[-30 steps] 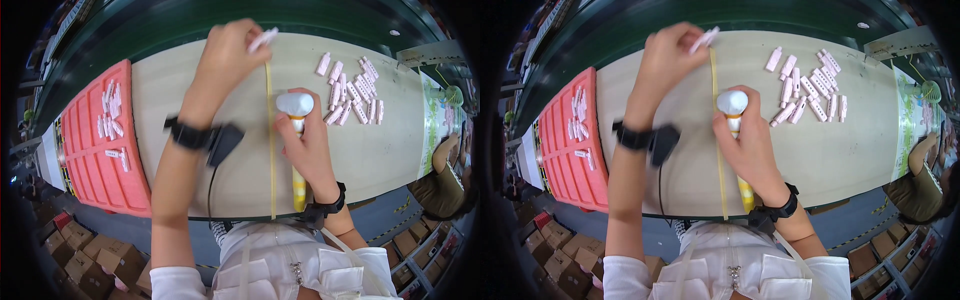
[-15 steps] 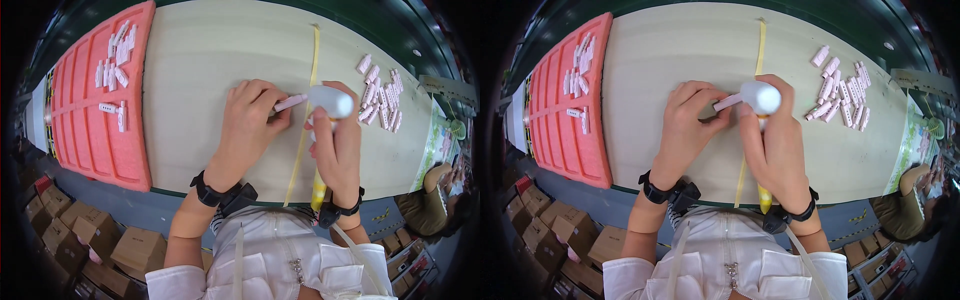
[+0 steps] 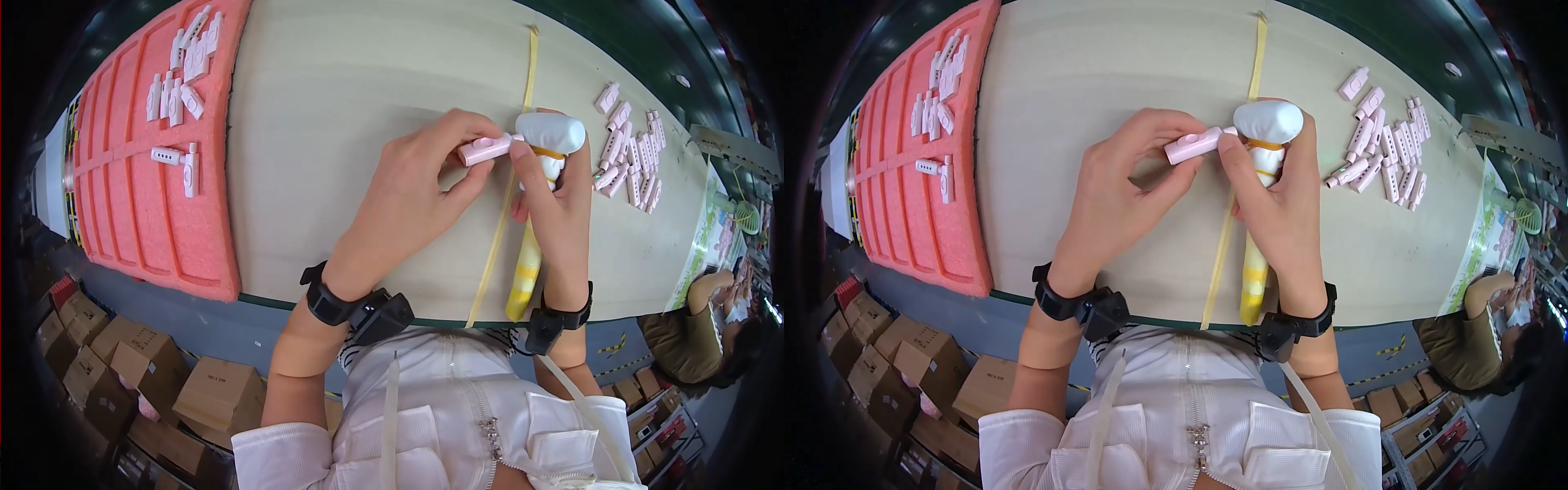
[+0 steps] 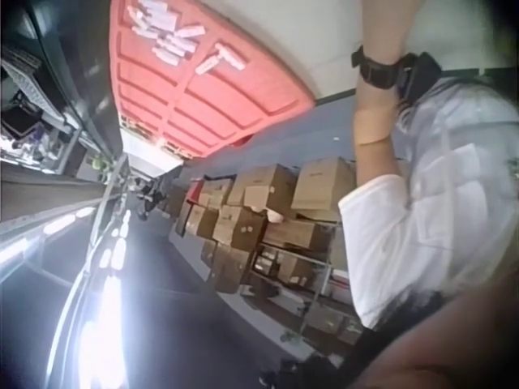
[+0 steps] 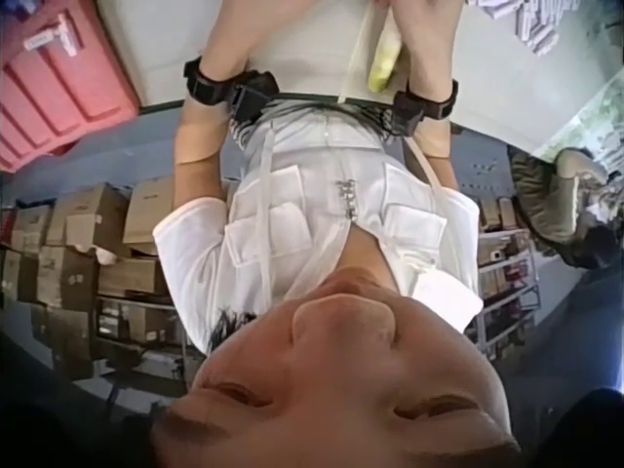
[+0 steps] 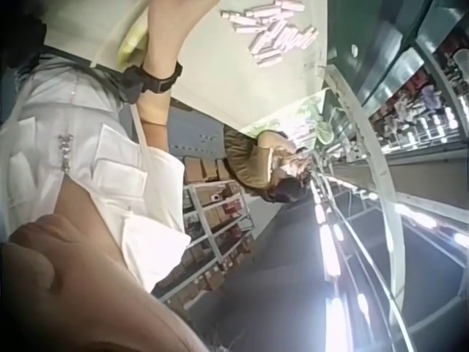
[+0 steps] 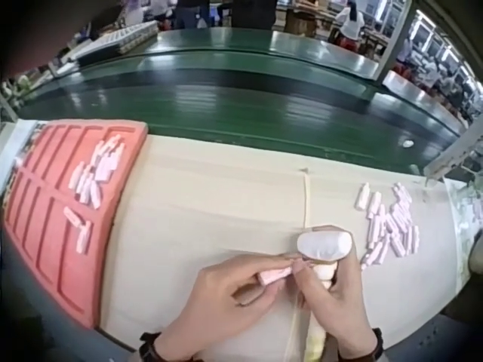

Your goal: The person picks up pink plastic components, scans them with a handheld scanner, and places them into a pink foam tray. This process is repeated for several components until the person begins scanning and placing them directly onto the table.

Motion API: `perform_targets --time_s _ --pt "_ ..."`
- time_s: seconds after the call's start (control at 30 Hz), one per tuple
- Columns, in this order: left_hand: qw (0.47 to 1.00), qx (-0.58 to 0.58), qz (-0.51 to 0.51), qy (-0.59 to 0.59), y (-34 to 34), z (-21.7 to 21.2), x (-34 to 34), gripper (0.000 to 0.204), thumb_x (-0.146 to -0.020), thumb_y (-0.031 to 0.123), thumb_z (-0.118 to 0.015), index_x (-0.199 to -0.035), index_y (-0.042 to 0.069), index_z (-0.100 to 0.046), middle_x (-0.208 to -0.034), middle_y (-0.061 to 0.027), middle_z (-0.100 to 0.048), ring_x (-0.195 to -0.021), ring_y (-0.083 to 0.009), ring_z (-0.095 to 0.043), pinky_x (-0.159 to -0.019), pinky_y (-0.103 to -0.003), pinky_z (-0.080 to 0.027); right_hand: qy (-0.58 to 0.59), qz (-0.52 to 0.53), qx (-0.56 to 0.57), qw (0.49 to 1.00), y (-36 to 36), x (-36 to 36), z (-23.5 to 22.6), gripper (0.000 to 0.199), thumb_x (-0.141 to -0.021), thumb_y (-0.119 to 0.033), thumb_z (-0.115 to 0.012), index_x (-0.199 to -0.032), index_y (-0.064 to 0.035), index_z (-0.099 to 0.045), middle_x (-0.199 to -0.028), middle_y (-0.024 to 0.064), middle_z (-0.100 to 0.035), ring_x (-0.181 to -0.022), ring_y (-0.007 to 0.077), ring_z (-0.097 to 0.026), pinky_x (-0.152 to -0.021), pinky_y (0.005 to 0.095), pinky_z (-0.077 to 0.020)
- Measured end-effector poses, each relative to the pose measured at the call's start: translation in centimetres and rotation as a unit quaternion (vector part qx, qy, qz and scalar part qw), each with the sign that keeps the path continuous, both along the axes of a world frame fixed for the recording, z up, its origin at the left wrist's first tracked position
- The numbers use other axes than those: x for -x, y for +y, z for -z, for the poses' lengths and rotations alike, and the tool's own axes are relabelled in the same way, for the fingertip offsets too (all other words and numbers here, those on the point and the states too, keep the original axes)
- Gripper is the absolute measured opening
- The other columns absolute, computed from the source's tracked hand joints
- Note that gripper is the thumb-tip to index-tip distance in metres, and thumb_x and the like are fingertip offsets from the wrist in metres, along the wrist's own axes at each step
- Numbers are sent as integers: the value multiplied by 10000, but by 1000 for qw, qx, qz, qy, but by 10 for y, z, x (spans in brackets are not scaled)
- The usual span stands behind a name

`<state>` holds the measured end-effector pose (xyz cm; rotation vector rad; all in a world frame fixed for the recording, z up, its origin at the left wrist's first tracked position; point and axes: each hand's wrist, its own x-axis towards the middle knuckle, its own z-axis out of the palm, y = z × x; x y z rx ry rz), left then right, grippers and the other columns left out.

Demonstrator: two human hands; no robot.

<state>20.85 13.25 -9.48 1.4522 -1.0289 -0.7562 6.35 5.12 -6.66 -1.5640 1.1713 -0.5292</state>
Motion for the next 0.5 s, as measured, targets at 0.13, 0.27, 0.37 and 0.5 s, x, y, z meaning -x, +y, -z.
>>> perform_targets --time_s 0.13,0.27,0.37,0.5 --pt "992 19 44 121 2 8 1 195 -921 -35 -707 -1117 -30 -708 -1102 -87 -751 -994 -132 -705 -826 -248 -582 -73 12 -22 997 4 -5 1 395 -981 -102 -659 -1318 -48 -460 -934 47 -652 -585 63 -538 -500 220 -427" --pt "985 -1 1 172 3 6 4 188 -900 7 -728 -1083 -20 -763 -951 -66 -760 -857 -112 -713 -777 -252 -593 -97 18 -35 994 7 -4 1 410 -984 -111 -671 -1338 -55 -474 -964 45 -663 -580 53 -532 -494 208 -424" --pt "980 -18 -11 197 6 7 2 152 -901 15 -743 -1044 -23 -775 -945 -65 -764 -858 -83 -694 -748 -234 -581 -94 8 -31 995 10 -3 3 426 -992 -141 -689 -1362 -57 -496 -989 54 -692 -574 51 -543 -480 208 -418" --pt "978 -30 3 208 4 7 -1 164 -899 20 -752 -1055 -21 -778 -953 -64 -764 -847 -64 -681 -724 -218 -571 -93 8 -21 995 10 -2 -1 447 -988 -140 -699 -1373 -60 -485 -974 48 -683 -574 47 -537 -482 205 -417"
